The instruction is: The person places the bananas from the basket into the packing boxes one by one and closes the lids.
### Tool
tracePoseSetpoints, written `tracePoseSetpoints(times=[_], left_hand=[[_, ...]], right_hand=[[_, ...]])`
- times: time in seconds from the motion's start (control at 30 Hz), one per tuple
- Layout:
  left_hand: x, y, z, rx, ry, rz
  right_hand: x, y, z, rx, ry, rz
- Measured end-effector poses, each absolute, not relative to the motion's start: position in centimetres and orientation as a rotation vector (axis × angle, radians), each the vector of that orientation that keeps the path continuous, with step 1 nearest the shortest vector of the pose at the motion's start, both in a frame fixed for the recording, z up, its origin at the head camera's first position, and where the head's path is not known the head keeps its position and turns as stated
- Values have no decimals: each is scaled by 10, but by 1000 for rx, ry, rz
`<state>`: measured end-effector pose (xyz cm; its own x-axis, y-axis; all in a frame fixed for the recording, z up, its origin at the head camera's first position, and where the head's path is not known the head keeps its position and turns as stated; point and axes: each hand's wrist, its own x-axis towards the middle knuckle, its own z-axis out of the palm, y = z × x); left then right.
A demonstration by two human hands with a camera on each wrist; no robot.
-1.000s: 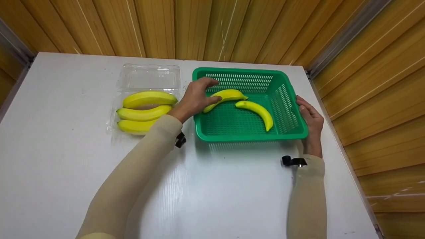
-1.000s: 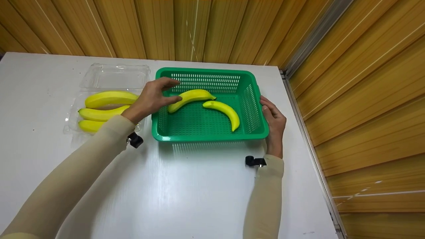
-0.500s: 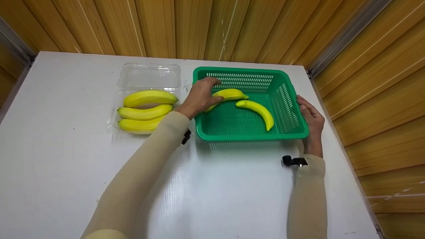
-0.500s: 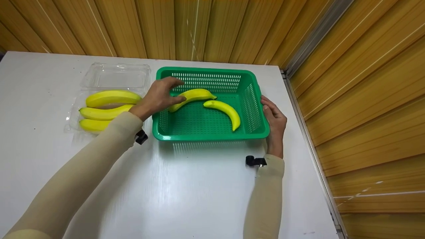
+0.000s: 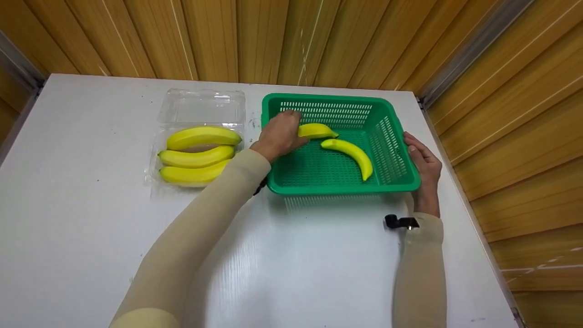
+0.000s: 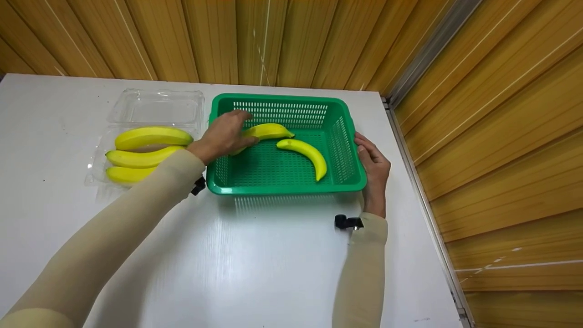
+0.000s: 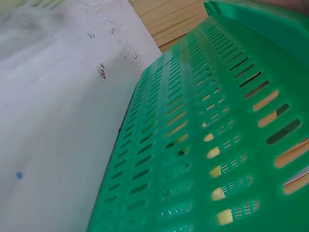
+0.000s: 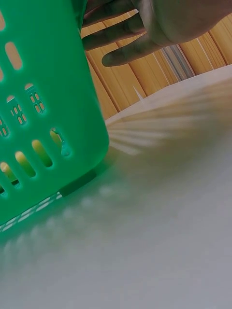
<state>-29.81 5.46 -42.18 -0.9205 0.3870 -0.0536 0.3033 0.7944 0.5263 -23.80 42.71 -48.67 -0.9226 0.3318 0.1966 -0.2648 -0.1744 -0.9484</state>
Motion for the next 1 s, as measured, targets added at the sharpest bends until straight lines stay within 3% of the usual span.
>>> tracePoseSetpoints(times=[0.27, 0.57, 1.0], left_hand=[[-307, 59, -411, 429, 2582, 976], [-310, 62, -414, 441, 2549, 726], [-298, 63, -427, 727, 2765, 189]], right_hand=[[-238, 427, -485, -74, -1726, 2151], [-237, 427, -486, -144, -1738, 2171], [-237, 427, -486, -104, -1754, 2143]])
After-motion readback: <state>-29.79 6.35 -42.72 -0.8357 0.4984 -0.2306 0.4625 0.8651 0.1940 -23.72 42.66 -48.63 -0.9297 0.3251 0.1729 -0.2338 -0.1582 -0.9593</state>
